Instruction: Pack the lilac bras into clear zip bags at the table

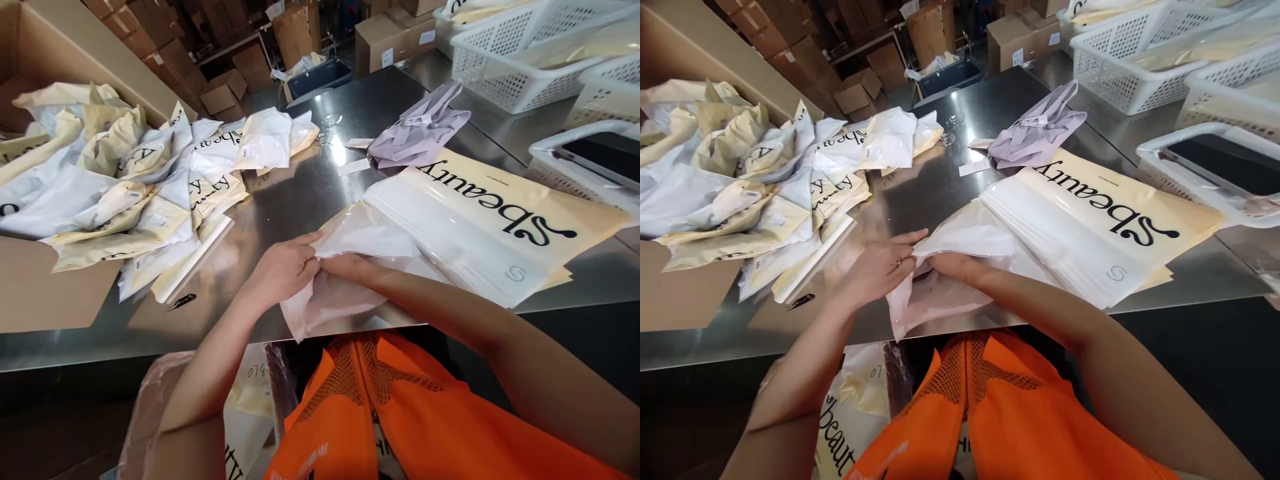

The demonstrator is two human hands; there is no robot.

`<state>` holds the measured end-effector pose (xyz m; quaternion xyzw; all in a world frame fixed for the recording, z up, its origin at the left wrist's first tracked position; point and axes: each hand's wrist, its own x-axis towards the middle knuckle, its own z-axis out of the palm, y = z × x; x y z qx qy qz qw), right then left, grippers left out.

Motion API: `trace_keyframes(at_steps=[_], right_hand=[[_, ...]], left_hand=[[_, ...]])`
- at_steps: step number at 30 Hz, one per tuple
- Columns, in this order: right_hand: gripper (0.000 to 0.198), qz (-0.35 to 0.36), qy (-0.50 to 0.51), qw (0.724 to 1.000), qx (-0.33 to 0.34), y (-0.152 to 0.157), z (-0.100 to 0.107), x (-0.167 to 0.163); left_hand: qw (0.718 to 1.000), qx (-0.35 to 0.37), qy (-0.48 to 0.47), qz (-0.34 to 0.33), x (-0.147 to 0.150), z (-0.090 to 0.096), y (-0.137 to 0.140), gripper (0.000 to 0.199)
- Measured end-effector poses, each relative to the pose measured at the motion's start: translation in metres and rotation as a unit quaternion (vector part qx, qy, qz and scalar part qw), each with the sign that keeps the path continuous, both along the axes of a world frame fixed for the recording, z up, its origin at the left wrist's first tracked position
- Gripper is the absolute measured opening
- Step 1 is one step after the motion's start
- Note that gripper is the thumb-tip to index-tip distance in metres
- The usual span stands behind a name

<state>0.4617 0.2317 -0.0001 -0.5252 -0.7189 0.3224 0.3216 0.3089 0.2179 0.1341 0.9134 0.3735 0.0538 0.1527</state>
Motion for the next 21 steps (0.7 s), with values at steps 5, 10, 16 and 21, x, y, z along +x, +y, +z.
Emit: trace_keyframes(at_steps=[5, 10, 16, 21], right_hand=[[0.040, 0.124, -0.173, 0.975, 0.057, -0.017, -0.008, -0.001], [0.051, 0.212, -0.375, 0.889, 0.157, -0.037, -0.009, 0.009], [0.052, 0.173, -0.377, 0.896, 0.161, -0.065, 0.003, 0.018], [0.054, 0.227, -0.374, 0.892, 0.116, -0.070, -0.003, 0.025]], left_hand=[[0.994, 0.042, -0.068, 0.076, -0.013, 0.004, 0.021, 0.032], [0.993, 0.049, -0.105, 0.039, 0.001, 0.007, 0.028, 0.034], [0.994, 0.054, -0.092, -0.031, 0.009, 0.007, 0.026, 0.037], [0.995, 0.024, -0.083, -0.058, 0.004, 0.011, 0.025, 0.039]])
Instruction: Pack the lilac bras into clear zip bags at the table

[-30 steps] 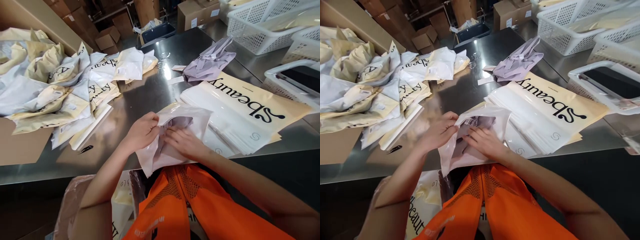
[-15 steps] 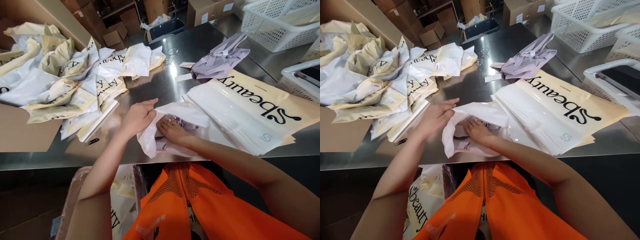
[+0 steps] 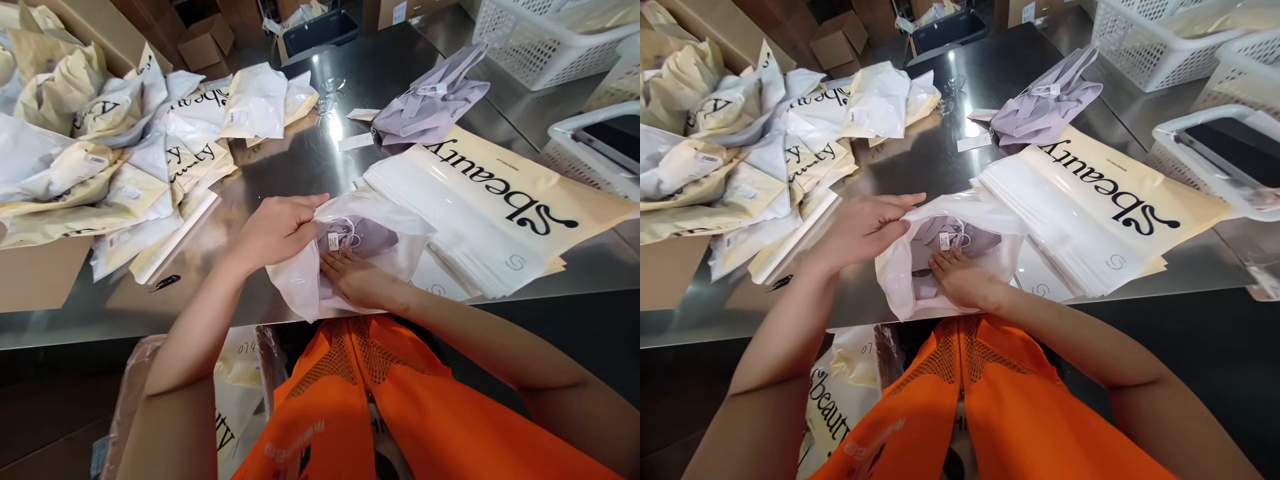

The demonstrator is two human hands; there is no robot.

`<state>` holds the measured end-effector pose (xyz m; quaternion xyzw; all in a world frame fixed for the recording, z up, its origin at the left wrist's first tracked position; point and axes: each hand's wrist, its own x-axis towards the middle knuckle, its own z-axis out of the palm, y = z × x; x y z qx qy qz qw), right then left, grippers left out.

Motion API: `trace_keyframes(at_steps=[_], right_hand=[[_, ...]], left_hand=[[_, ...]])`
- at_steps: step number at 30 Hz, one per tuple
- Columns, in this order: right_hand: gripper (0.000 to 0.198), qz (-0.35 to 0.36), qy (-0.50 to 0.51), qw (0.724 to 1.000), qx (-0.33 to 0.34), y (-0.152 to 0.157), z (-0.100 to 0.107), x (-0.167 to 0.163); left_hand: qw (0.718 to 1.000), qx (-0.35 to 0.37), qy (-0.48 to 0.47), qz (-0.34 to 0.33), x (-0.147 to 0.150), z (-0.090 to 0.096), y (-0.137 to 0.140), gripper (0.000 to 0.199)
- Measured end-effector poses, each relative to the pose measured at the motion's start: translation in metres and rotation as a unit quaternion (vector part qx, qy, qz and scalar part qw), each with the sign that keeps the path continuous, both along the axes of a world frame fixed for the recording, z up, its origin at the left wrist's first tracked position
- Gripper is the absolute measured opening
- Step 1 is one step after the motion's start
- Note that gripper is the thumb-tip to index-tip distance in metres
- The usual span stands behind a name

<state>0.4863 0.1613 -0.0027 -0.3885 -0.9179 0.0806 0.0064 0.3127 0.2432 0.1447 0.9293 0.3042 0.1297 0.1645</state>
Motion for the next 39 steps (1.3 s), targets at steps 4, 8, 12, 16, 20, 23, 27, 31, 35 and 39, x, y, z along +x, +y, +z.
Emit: trace_keyframes(at_steps=[4, 8, 12, 16, 20, 23, 27, 31, 35, 39], right_hand=[[0.053, 0.007, 0.023, 1.000, -0.006, 0.002, -0.002, 0.004], [0.052, 0.008, 0.069, 0.998, -0.003, -0.012, 0.012, 0.017], [0.056, -0.007, 0.112, 0.994, -0.003, -0.031, 0.031, 0.051], [0.054, -0.083, 0.139, 0.986, 0.036, -0.036, 0.044, 0.088], [0.052, -0.091, 0.134, 0.985, 0.065, -0.033, 0.047, 0.093], [0.052, -0.071, 0.095, 0.991, 0.061, -0.026, 0.046, 0.074], [0.049, -0.146, 0.125, 0.981, 0.030, -0.005, 0.032, 0.048], [0.046, -0.212, 0.296, 0.931, -0.034, 0.017, 0.001, 0.041], [0.033, -0.212, 0.391, 0.892, -0.083, 0.027, -0.023, 0.041], [0.025, -0.233, 0.373, 0.894, -0.085, 0.035, -0.025, 0.042]], left_hand=[[1.000, -0.012, 0.001, -0.010, -0.003, 0.002, 0.001, 0.039], [1.000, -0.016, 0.005, -0.014, -0.004, -0.001, 0.002, 0.037], [1.000, -0.021, -0.004, -0.012, -0.002, -0.002, 0.005, 0.035], [1.000, -0.026, -0.008, -0.014, 0.000, 0.001, 0.009, 0.033], [0.999, -0.036, 0.004, -0.019, 0.001, 0.001, 0.007, 0.031], [0.998, -0.050, 0.018, -0.023, -0.001, -0.002, 0.001, 0.034], [0.995, -0.082, 0.042, -0.036, -0.004, -0.007, -0.009, 0.038], [0.995, -0.082, 0.041, -0.042, -0.008, -0.009, -0.015, 0.037], [0.996, -0.076, 0.048, -0.025, -0.013, -0.008, -0.017, 0.034], [0.995, -0.077, 0.062, -0.012, -0.013, -0.006, -0.018, 0.031]])
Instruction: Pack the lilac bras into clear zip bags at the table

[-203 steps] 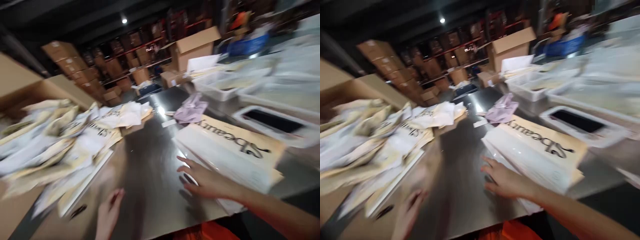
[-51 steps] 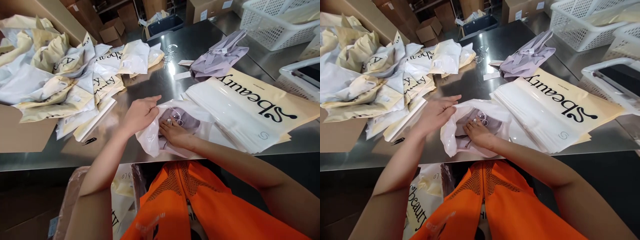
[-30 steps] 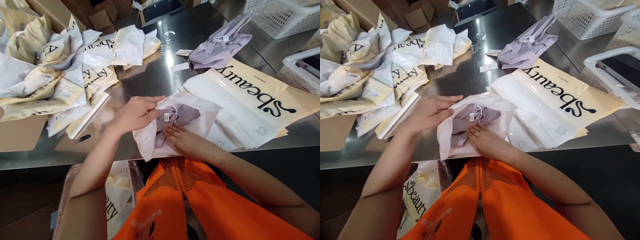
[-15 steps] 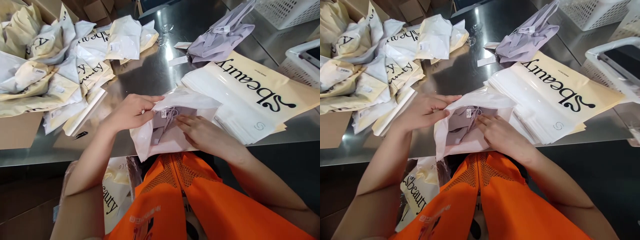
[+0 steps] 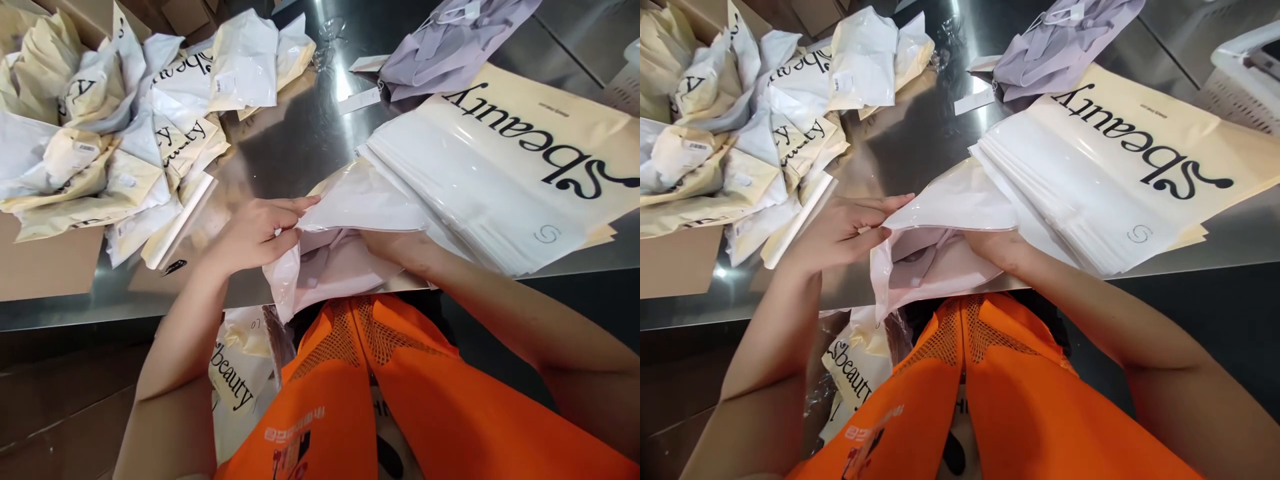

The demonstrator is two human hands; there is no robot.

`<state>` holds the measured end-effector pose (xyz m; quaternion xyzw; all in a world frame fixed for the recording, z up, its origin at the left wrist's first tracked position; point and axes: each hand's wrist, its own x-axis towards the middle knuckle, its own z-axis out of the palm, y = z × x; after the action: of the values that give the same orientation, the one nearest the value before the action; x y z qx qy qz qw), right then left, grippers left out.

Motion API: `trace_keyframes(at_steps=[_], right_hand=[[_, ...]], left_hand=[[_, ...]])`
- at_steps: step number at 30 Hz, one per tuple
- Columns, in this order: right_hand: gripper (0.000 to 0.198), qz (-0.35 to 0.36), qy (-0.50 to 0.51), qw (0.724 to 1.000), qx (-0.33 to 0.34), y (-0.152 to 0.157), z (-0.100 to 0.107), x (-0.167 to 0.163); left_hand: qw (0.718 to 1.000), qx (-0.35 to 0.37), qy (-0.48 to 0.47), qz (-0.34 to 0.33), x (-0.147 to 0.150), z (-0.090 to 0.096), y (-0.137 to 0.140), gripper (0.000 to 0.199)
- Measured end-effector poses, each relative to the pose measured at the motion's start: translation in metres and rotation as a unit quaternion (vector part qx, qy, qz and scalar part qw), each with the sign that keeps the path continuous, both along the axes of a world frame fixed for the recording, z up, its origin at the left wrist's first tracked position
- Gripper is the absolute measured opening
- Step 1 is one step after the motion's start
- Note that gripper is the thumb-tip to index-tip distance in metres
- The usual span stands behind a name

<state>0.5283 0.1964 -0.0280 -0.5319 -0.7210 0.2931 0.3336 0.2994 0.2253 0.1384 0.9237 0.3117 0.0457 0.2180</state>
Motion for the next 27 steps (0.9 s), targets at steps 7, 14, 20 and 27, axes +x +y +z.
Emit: trace_keyframes(at_steps=[7, 14, 20, 27], right_hand=[[0.032, -0.007, -0.084, 0.996, 0.021, -0.022, 0.047, -0.008], [0.023, 0.269, -0.270, 0.917, 0.119, -0.029, 0.058, -0.059], [0.048, 0.196, -0.274, 0.937, 0.091, -0.011, 0.036, -0.068], [0.047, 0.239, -0.283, 0.921, 0.124, -0.006, 0.031, -0.067]], left_hand=[[0.999, 0.036, -0.007, 0.008, 0.000, 0.002, 0.001, 0.031], [0.999, 0.044, -0.011, -0.003, 0.000, 0.001, 0.003, 0.032], [0.999, 0.041, 0.007, 0.005, -0.002, 0.002, 0.001, 0.034], [0.998, 0.049, 0.013, 0.032, -0.007, 0.001, 0.001, 0.033]])
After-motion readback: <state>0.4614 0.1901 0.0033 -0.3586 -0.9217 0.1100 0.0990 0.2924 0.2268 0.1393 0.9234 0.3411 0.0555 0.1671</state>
